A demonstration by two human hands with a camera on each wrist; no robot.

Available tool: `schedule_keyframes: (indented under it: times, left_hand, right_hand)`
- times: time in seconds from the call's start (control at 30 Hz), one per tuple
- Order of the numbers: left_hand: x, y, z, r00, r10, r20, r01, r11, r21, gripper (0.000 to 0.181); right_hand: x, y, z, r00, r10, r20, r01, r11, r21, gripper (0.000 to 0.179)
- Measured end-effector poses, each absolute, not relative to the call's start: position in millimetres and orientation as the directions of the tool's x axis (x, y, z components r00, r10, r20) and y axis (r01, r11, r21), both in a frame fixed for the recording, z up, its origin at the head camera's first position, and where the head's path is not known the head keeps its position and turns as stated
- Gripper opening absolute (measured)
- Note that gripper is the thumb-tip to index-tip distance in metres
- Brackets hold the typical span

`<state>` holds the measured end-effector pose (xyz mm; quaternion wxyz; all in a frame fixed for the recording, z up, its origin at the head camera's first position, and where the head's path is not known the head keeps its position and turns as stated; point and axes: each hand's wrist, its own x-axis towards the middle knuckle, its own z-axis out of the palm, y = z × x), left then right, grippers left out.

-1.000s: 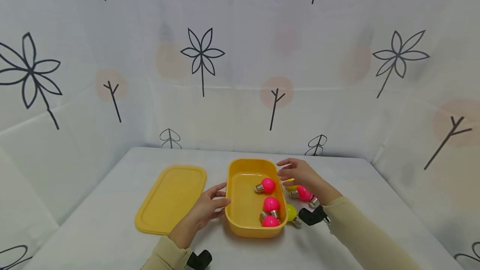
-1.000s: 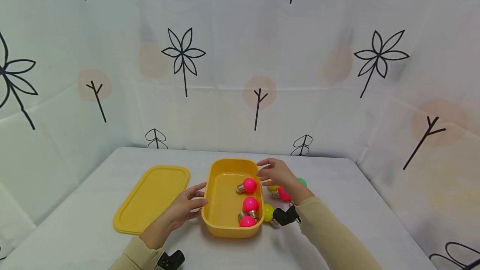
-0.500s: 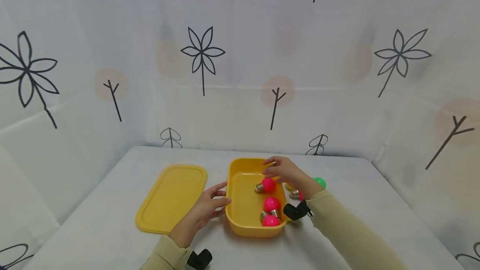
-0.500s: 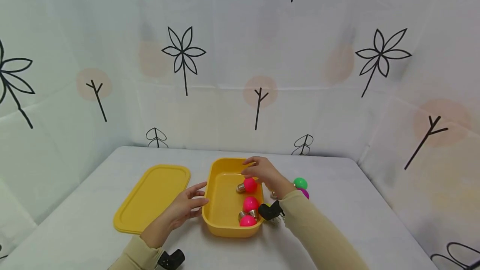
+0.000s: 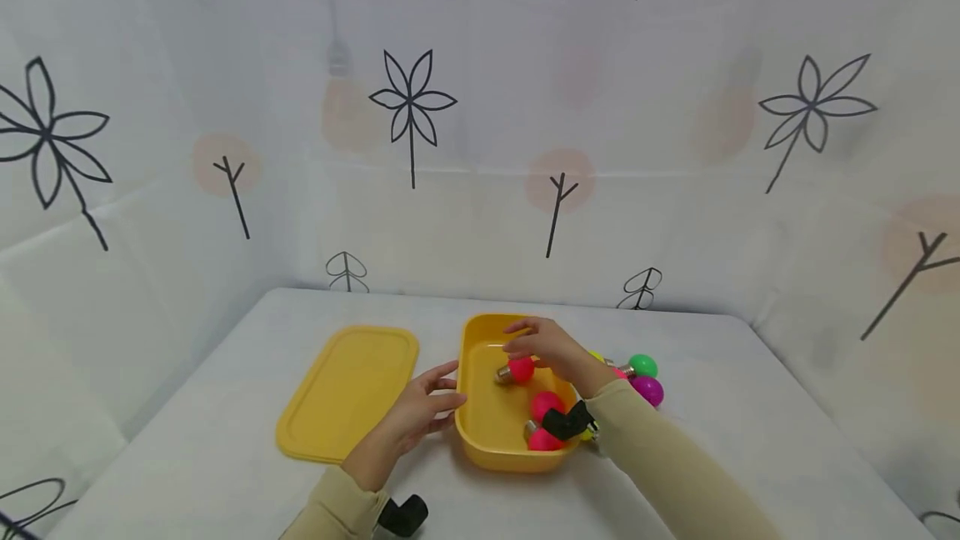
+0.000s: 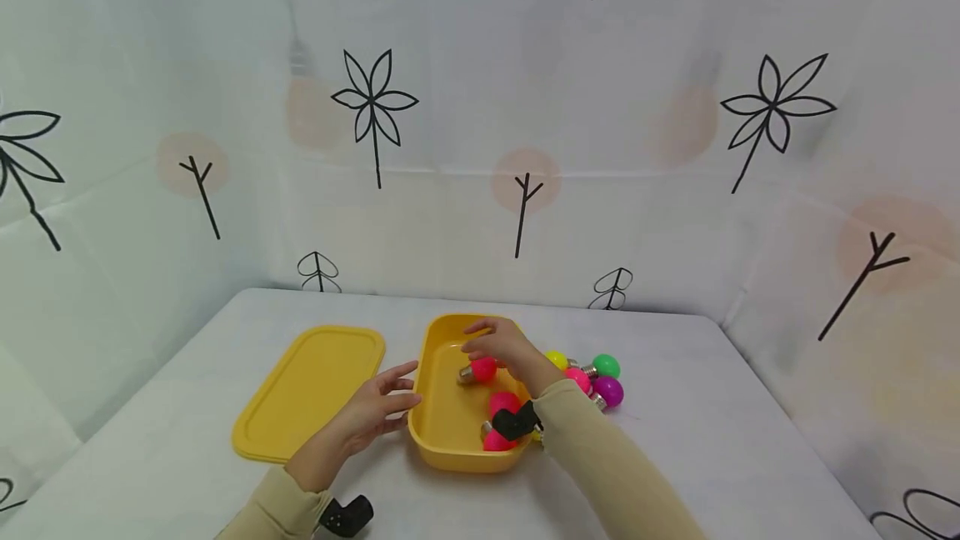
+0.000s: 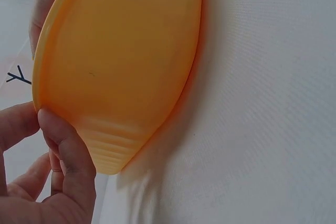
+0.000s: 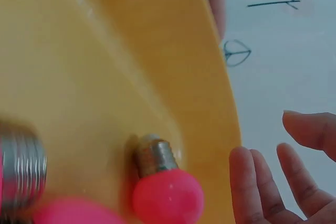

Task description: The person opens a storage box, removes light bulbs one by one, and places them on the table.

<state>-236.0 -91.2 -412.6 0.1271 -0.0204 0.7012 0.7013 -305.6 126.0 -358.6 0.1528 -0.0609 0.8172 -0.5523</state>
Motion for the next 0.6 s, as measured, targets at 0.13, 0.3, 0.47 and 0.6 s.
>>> schedule_keyframes:
  times: [0.13,0.3,0.47,0.6]
  left_hand:
    - [-236,-91,-413,-0.966,0.155,-0.208,-0.208,0.014,0.978,0.062]
    - [-237,-91,-414,-0.967,0.154,-0.205,-0.205,0.012,0.979,0.061]
    - [-238,-91,-415,-0.967,0.153,-0.204,-0.205,0.009,0.979,0.061]
    - [-238,-91,-415,-0.967,0.154,-0.204,-0.206,0.007,0.979,0.061]
  right_hand:
    - [-306,120,-361,-0.944,-0.275,-0.184,0.080,0.351,-0.933,0.041]
    - [-308,115,-367,-0.944,-0.257,-0.204,0.087,0.405,-0.910,0.040]
    - [-313,113,-375,-0.929,-0.275,-0.247,0.105,0.445,-0.890,0.041]
    - [-317,111,-379,-0.924,-0.276,-0.265,0.111,0.470,-0.876,0.039]
